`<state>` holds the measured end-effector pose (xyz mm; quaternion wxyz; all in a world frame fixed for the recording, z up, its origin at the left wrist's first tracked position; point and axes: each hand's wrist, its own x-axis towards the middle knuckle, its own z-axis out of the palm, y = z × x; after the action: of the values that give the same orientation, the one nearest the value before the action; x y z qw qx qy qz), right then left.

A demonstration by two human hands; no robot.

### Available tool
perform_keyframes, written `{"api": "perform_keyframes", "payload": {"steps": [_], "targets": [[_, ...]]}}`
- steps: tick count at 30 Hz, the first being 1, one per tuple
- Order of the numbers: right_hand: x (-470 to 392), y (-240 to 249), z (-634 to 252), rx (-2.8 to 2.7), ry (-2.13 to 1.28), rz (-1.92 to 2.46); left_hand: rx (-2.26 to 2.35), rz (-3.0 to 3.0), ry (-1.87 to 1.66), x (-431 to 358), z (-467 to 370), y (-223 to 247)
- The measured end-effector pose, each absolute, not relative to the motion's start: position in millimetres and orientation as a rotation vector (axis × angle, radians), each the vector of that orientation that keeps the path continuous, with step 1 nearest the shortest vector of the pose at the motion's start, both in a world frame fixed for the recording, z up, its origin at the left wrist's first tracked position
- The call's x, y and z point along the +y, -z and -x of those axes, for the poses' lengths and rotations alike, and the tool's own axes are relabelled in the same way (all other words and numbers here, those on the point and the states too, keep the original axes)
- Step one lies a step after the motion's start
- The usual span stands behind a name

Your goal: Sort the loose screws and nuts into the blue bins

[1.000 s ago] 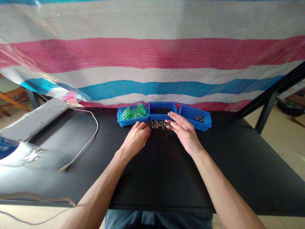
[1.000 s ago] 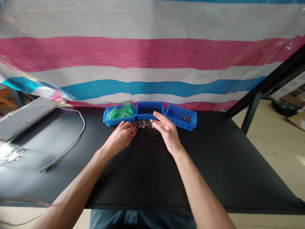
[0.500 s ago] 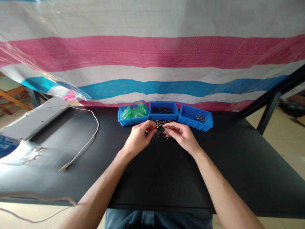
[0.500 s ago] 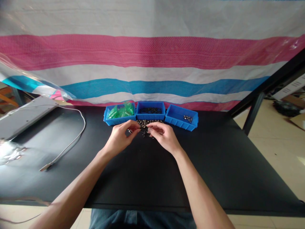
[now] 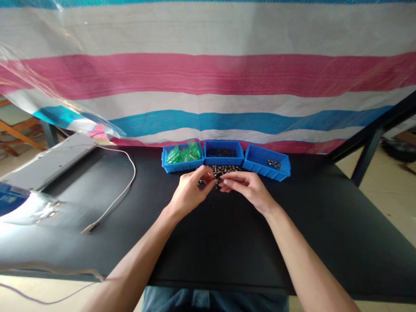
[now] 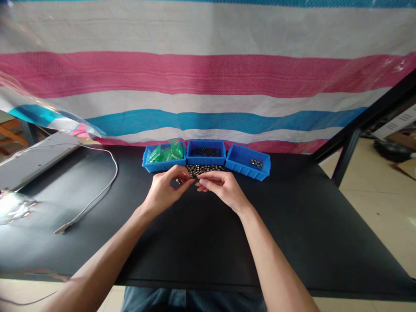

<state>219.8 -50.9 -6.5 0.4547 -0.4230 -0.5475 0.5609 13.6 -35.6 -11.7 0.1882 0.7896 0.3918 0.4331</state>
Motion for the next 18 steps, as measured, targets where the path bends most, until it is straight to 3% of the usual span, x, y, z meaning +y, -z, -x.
{"api": "perform_keyframes", "payload": {"steps": [11, 18], "targets": [[-50, 10, -221, -1.315, -1.396, 1.034, 1.028, -2.209, -1.136, -36, -13, 14], [-47, 16, -217, -1.245, -1.183, 1.112, 1.12, -2.569, -0.795, -27, -8, 24]]}}
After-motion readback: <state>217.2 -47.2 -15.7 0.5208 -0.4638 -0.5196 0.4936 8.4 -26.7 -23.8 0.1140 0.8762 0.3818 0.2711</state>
